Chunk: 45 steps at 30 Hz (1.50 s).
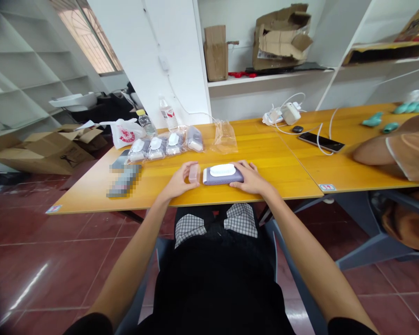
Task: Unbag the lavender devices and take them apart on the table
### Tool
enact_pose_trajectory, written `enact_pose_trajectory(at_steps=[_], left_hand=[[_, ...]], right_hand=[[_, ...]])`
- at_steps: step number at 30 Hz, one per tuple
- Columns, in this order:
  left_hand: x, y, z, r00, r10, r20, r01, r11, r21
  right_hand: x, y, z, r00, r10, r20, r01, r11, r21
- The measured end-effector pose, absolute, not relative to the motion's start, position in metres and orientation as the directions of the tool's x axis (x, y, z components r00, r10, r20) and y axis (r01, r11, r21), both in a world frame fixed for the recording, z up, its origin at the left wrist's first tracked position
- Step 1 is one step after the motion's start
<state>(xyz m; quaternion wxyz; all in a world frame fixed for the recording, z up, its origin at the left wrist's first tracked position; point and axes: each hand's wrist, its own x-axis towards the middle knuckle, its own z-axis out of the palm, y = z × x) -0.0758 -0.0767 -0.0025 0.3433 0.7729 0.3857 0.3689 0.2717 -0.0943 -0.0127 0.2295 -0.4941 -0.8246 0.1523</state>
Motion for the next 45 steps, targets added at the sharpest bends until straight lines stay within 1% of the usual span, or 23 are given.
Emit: enact_pose_trajectory(at_steps=[2,4,6,8,11,14,16,18,20,22,24,26,28,31,34,36,39,42,45], left_hand=[[-0.077,-0.076,-0.001,0.43,0.853,0.296,0.43,-0.481,0.764],[-0.083,-0.074,0.0,0.399,0.866,0.303,0.551,-0.49,0.676],[-0.092,-0.069,-0.002,0.319,0.891,0.323,0.66,-0.454,0.599],[-0.103,-0.064,-0.003,0.202,0.922,0.331,0.732,-0.367,0.574],[-0.116,-0.06,-0.002,0.073,0.947,0.314,0.762,-0.256,0.594],[-0.122,-0.058,-0.001,0.042,0.95,0.31,0.743,-0.237,0.626],[-0.123,-0.058,-0.002,0.056,0.941,0.333,0.759,-0.257,0.598],[-0.123,-0.057,-0.004,0.067,0.929,0.364,0.801,-0.268,0.535],[-0.122,-0.056,-0.006,0.03,0.917,0.397,0.833,-0.243,0.497],[-0.122,-0.057,-0.005,-0.039,0.898,0.439,0.844,-0.206,0.496],[-0.119,-0.061,-0.002,-0.062,0.871,0.487,0.836,-0.22,0.502],[-0.113,-0.067,0.003,-0.013,0.851,0.524,0.818,-0.293,0.495],[-0.101,-0.074,0.007,0.073,0.849,0.524,0.784,-0.374,0.496],[-0.077,-0.084,0.007,0.252,0.856,0.451,0.736,-0.472,0.486],[-0.058,-0.089,0.001,0.429,0.836,0.341,0.755,-0.54,0.373],[-0.053,-0.09,-0.002,0.455,0.843,0.285,0.794,-0.53,0.299],[-0.053,-0.091,-0.003,0.441,0.866,0.236,0.832,-0.493,0.253],[-0.055,-0.091,-0.002,0.455,0.866,0.207,0.835,-0.496,0.24],[-0.056,-0.091,-0.001,0.469,0.861,0.198,0.83,-0.506,0.234]], right_hand=[[0.271,-0.095,-0.012,-0.403,0.885,0.233,0.746,0.465,-0.477],[0.271,-0.095,-0.012,-0.402,0.885,0.236,0.747,0.466,-0.474],[0.27,-0.095,-0.012,-0.401,0.885,0.237,0.75,0.466,-0.47],[0.27,-0.095,-0.012,-0.4,0.886,0.236,0.752,0.464,-0.468],[0.269,-0.096,-0.011,-0.395,0.888,0.235,0.757,0.46,-0.465],[0.268,-0.097,-0.01,-0.393,0.889,0.236,0.766,0.459,-0.451],[0.268,-0.097,-0.009,-0.39,0.89,0.237,0.771,0.457,-0.443],[0.267,-0.097,-0.009,-0.385,0.891,0.24,0.773,0.454,-0.443],[0.266,-0.098,-0.01,-0.38,0.891,0.248,0.772,0.453,-0.446],[0.265,-0.098,-0.01,-0.375,0.892,0.252,0.772,0.451,-0.448],[0.264,-0.098,-0.01,-0.367,0.896,0.251,0.775,0.444,-0.449],[0.264,-0.098,-0.01,-0.36,0.899,0.252,0.779,0.438,-0.449],[0.264,-0.097,-0.011,-0.362,0.897,0.255,0.777,0.441,-0.449],[0.265,-0.096,-0.013,-0.368,0.892,0.262,0.774,0.45,-0.446],[0.264,-0.095,-0.016,-0.321,0.903,0.286,0.779,0.423,-0.463],[0.262,-0.094,-0.019,-0.255,0.912,0.321,0.78,0.39,-0.489],[0.262,-0.093,-0.021,-0.184,0.915,0.359,0.77,0.362,-0.526],[0.273,-0.089,-0.022,-0.231,0.903,0.364,0.739,0.406,-0.539],[0.296,-0.083,-0.025,-0.279,0.89,0.362,0.726,0.442,-0.527]])
